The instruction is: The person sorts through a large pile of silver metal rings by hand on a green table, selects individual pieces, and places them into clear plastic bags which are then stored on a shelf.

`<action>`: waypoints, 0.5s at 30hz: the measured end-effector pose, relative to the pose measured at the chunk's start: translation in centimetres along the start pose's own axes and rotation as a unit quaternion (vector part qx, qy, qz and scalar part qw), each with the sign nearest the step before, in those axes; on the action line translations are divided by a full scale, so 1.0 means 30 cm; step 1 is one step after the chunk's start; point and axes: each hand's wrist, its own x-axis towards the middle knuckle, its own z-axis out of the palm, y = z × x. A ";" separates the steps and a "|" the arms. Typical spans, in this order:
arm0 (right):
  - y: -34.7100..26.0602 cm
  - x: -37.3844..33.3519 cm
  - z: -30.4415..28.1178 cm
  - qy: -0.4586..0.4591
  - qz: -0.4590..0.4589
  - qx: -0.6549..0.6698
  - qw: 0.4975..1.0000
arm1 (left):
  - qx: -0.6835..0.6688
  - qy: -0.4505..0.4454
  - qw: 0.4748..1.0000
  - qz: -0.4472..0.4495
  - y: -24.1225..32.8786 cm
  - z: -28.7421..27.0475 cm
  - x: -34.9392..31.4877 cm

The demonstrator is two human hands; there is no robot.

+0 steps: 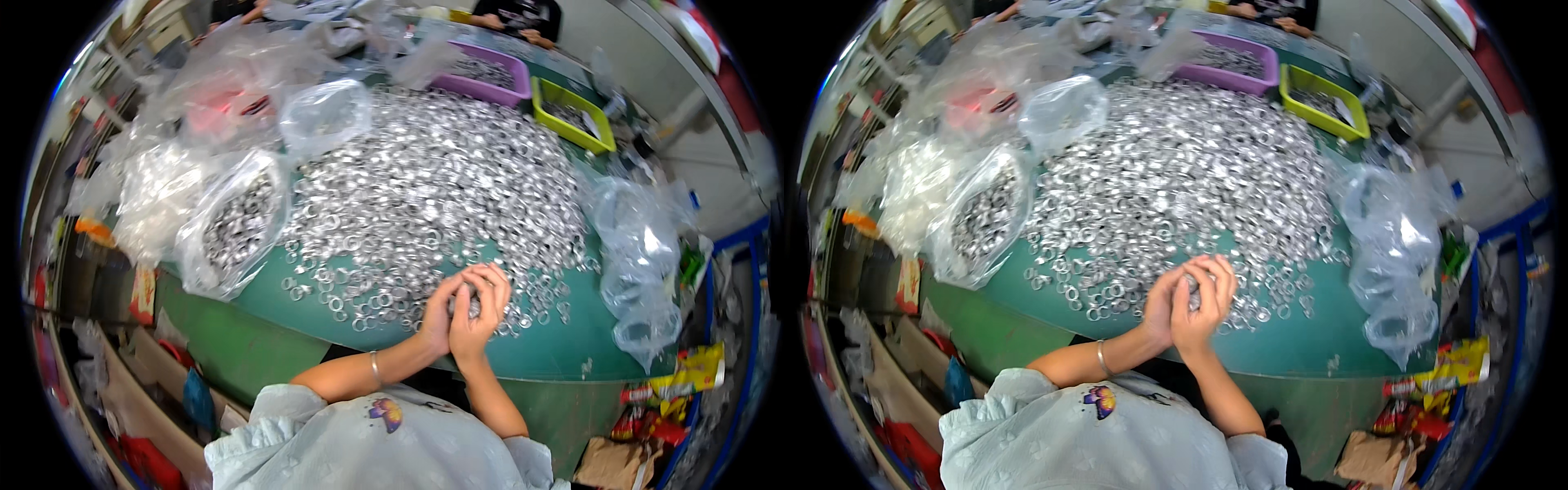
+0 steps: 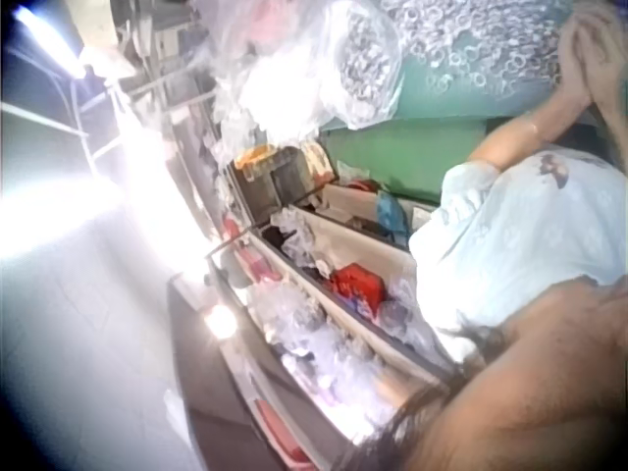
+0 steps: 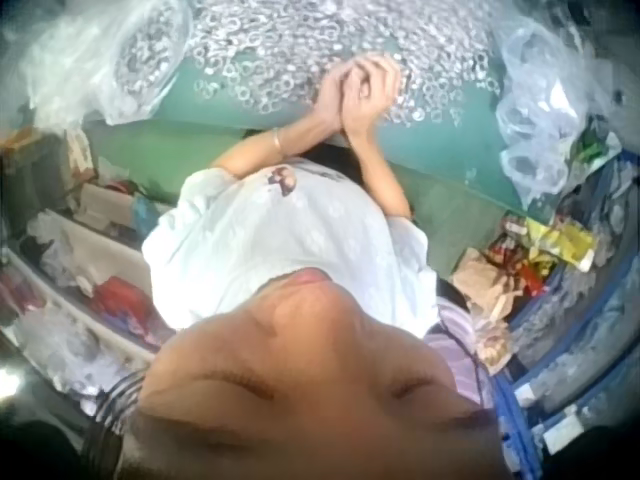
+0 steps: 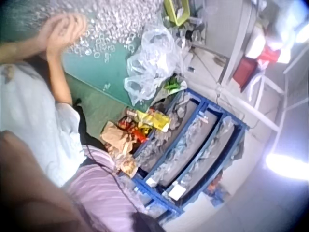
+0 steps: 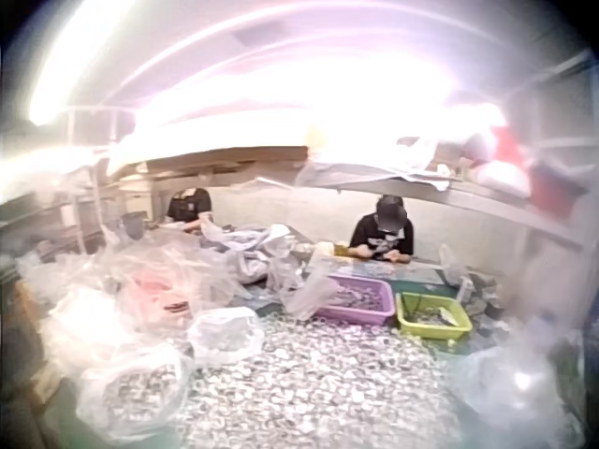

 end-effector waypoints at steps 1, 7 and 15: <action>-0.020 0.010 0.002 -0.012 -0.011 -0.017 1.000 | 0.007 -0.021 1.000 0.005 0.012 0.011 -0.017; -0.074 0.026 0.013 -0.034 -0.044 -0.139 0.989 | -0.092 -0.014 0.994 -0.061 0.020 -0.036 -0.034; -0.165 0.051 0.030 -0.113 -0.109 -0.007 0.988 | -0.180 0.050 0.982 0.001 0.181 -0.042 -0.142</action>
